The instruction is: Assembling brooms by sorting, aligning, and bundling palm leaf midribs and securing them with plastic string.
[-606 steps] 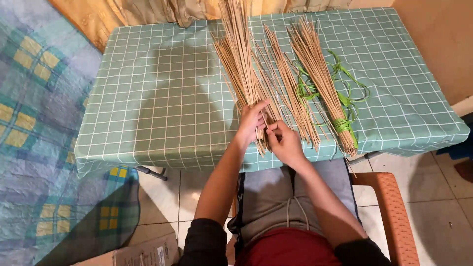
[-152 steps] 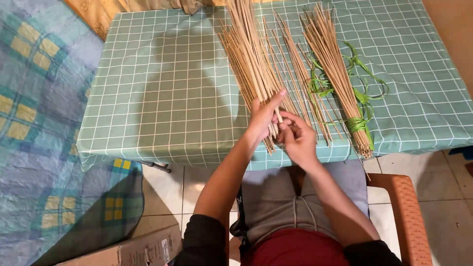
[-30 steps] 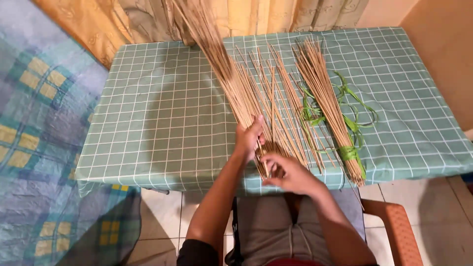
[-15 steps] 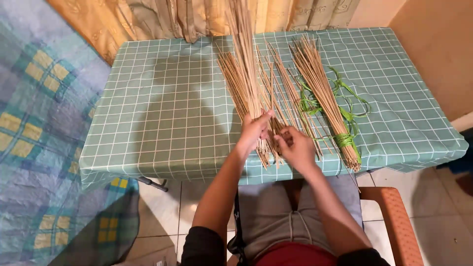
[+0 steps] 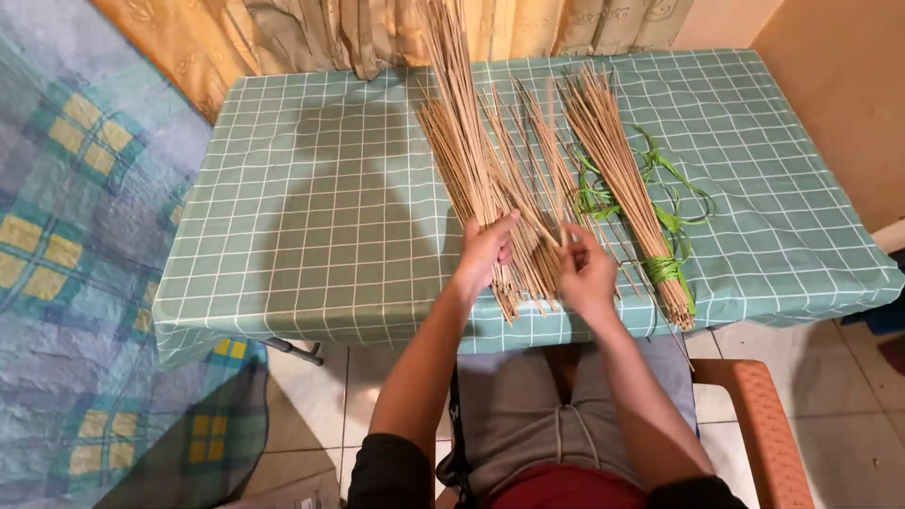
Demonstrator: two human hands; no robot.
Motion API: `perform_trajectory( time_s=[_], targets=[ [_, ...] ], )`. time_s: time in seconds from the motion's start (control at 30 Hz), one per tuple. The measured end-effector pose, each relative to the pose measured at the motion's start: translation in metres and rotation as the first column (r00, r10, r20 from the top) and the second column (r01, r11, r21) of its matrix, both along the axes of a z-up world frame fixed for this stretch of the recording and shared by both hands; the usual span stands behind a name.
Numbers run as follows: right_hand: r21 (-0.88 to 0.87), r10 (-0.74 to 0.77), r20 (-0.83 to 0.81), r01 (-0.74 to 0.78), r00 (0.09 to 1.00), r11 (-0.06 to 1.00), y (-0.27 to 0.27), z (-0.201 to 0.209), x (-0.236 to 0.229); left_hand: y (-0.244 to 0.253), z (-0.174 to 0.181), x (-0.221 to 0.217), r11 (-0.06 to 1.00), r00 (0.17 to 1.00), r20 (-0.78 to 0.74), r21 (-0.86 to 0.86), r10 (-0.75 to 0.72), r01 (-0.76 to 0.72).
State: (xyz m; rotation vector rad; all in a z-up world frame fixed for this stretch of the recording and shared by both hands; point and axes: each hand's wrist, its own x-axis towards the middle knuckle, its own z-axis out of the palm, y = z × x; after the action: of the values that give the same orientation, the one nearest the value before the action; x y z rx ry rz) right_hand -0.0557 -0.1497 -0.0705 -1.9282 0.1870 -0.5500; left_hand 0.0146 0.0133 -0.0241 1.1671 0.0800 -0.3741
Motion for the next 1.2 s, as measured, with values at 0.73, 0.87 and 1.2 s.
perform_trajectory(
  time_s=[0.73, 0.87, 1.2],
  targets=[
    [0.033, -0.063, 0.292, 0.056, 0.954, 0.998, 0.01, -0.01, 0.0, -0.011, -0.001, -0.005, 0.999, 0.999, -0.04, 0.037, -0.018, 0.02],
    [0.102, -0.033, 0.299, 0.002, 0.954, 0.995, 0.02, -0.008, -0.002, -0.014, -0.007, -0.002, 1.0, 1.0, -0.023, 0.008, -0.01, 0.01],
    [0.026, 0.164, 0.274, -0.178, 0.948, 0.984, 0.06, -0.028, -0.015, -0.004, 0.01, -0.015, 0.988, 0.997, -0.058, 0.151, 0.045, -0.036]
  ],
)
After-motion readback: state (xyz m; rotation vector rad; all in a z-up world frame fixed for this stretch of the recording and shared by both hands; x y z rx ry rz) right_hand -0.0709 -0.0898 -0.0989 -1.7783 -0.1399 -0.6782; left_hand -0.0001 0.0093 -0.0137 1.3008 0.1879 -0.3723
